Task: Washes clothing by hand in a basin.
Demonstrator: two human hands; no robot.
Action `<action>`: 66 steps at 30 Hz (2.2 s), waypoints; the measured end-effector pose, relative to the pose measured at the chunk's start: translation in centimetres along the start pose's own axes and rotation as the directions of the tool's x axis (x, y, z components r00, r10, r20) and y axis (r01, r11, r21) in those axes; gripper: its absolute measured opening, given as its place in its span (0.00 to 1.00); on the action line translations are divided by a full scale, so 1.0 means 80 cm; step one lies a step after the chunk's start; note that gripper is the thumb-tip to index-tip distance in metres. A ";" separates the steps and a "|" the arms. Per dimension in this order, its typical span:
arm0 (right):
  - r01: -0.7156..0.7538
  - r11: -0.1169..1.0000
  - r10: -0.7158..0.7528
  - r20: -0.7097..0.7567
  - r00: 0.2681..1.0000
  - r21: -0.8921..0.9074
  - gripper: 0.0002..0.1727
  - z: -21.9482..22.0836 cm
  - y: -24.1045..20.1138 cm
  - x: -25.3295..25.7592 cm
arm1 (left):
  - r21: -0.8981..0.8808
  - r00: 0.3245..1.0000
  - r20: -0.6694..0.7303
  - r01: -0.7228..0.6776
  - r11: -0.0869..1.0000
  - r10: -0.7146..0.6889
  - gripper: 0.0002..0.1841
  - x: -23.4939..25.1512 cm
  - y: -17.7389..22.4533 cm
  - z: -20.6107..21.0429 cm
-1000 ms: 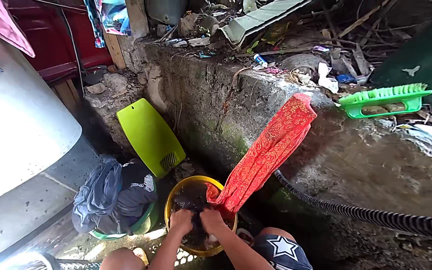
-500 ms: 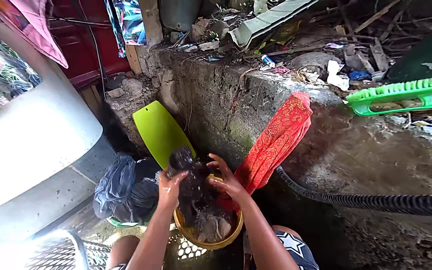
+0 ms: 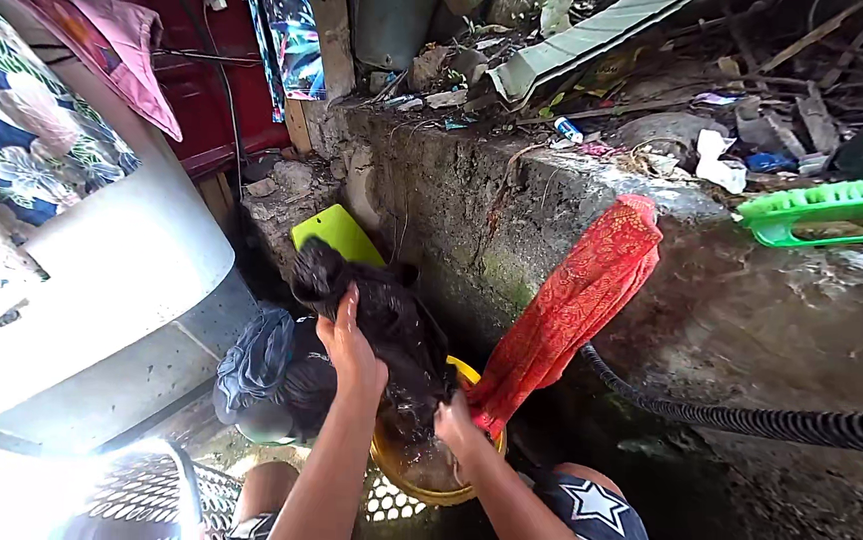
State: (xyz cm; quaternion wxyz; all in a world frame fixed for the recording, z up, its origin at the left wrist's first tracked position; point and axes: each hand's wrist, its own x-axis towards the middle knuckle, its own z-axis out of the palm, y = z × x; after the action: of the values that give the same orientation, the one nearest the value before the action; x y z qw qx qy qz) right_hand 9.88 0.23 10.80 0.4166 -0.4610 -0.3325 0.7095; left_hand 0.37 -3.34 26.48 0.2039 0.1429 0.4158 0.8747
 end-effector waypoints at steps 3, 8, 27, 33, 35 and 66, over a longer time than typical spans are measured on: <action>0.205 0.977 -0.208 -0.048 0.977 -0.057 0.24 -0.020 -0.031 0.015 | 0.265 0.976 -0.095 0.213 0.940 -0.195 0.17 -0.011 -0.075 -0.071; 0.534 0.434 -0.394 0.380 0.837 -0.725 0.38 -0.040 -0.041 0.031 | 0.682 0.764 -0.073 0.507 0.528 -0.641 0.30 -0.030 -0.185 -0.172; 0.188 -0.246 0.547 0.024 0.837 -0.951 0.36 -0.086 0.084 0.078 | 0.828 0.436 -0.138 -0.442 -0.345 -0.889 0.36 -0.031 -0.260 -0.182; 0.140 -0.263 0.523 -0.019 0.852 -0.955 0.30 -0.084 0.098 0.057 | 0.863 0.383 -0.190 -0.374 -0.340 -0.904 0.30 -0.030 -0.242 -0.187; 0.166 -0.271 0.520 0.001 0.854 -0.948 0.33 -0.075 0.099 0.057 | 0.833 0.305 -0.132 -0.481 -0.272 -0.943 0.28 -0.022 -0.239 -0.189; -0.082 0.990 0.110 0.260 0.959 -0.116 0.36 0.007 -0.019 0.018 | -0.316 0.911 0.051 0.403 0.859 -0.409 0.23 -0.019 -0.095 -0.077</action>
State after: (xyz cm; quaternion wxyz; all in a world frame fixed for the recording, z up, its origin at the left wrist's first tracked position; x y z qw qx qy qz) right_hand 9.47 2.11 11.80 0.3087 -0.3983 -0.3990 0.7661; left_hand 0.89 -3.86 16.62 0.4001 0.0095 0.2913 0.8689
